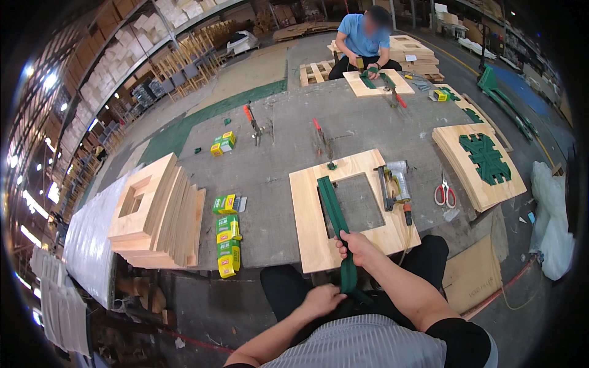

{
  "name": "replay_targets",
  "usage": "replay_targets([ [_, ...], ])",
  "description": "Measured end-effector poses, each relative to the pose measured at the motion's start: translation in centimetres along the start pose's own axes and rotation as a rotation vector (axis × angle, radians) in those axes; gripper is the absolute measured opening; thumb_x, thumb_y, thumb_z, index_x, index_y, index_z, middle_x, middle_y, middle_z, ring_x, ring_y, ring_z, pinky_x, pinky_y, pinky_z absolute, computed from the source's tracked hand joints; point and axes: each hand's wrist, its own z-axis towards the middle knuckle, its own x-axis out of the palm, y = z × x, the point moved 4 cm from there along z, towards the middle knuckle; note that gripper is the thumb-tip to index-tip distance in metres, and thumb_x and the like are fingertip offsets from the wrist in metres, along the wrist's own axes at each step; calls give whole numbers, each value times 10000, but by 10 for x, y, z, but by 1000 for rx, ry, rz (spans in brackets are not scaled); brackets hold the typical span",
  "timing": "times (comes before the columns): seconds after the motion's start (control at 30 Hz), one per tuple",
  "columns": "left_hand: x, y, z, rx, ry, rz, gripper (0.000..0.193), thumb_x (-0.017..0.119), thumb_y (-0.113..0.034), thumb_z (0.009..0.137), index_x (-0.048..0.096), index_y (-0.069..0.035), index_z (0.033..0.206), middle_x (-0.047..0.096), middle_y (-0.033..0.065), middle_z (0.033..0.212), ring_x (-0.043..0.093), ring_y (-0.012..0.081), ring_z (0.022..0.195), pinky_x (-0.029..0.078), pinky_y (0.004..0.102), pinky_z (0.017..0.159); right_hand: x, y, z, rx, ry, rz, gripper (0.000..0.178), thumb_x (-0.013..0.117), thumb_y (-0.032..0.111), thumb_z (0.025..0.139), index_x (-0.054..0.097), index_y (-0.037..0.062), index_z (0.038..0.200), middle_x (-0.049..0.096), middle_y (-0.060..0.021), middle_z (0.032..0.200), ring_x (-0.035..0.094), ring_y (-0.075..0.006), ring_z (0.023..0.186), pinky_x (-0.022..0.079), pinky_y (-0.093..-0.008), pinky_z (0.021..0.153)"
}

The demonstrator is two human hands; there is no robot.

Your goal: The person sits on the floor and uses a pneumatic nail gun to attach green plastic strips to a square wooden frame. They repeatedly position the strips and fasten them in place while another worker performs similar tasks nearby.

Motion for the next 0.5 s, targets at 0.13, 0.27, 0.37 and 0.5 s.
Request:
replay_targets([
  [0.13, -59, -10, -14, 109, -421, -60, 276, 737, -207, 905, 721, -82, 1151, 727, 124, 959, 701, 321, 924, 557, 428, 827, 0, -16, -26, -81, -101, -187, 298, 449, 300, 1122, 578, 44, 1043, 538, 7, 713, 417, -102, 515, 375, -297, 495],
  [0.27, -76, -12, 6, 218, -572, 185, 713, 808, -170, 792, 527, -107, 1444, 497, 166, 1478, 459, 413, 1371, 386, 529, 1132, 3, -38, -48, -160, -164, -306, 309, 455, 279, 1113, 604, 33, 1000, 540, 0, 670, 446, -116, 502, 378, -312, 485],
  [0.37, -77, -23, 31, 304, -475, 356, 930, 804, -154, 761, 368, -143, 1583, 277, 162, 1664, 251, 435, 1533, 236, 610, 1227, -1, -47, -54, -285, -229, -447, 316, 450, 263, 1117, 592, 37, 949, 538, -4, 664, 464, -121, 528, 399, -306, 510],
  [0.5, -77, -19, 55, 412, -398, 462, 962, 756, -173, 776, 303, -131, 1623, 215, 118, 1713, 179, 404, 1579, 174, 614, 1258, -4, -57, -58, -448, -275, -644, 323, 478, 220, 1103, 609, 8, 897, 581, -23, 695, 516, -134, 586, 422, -310, 554],
])
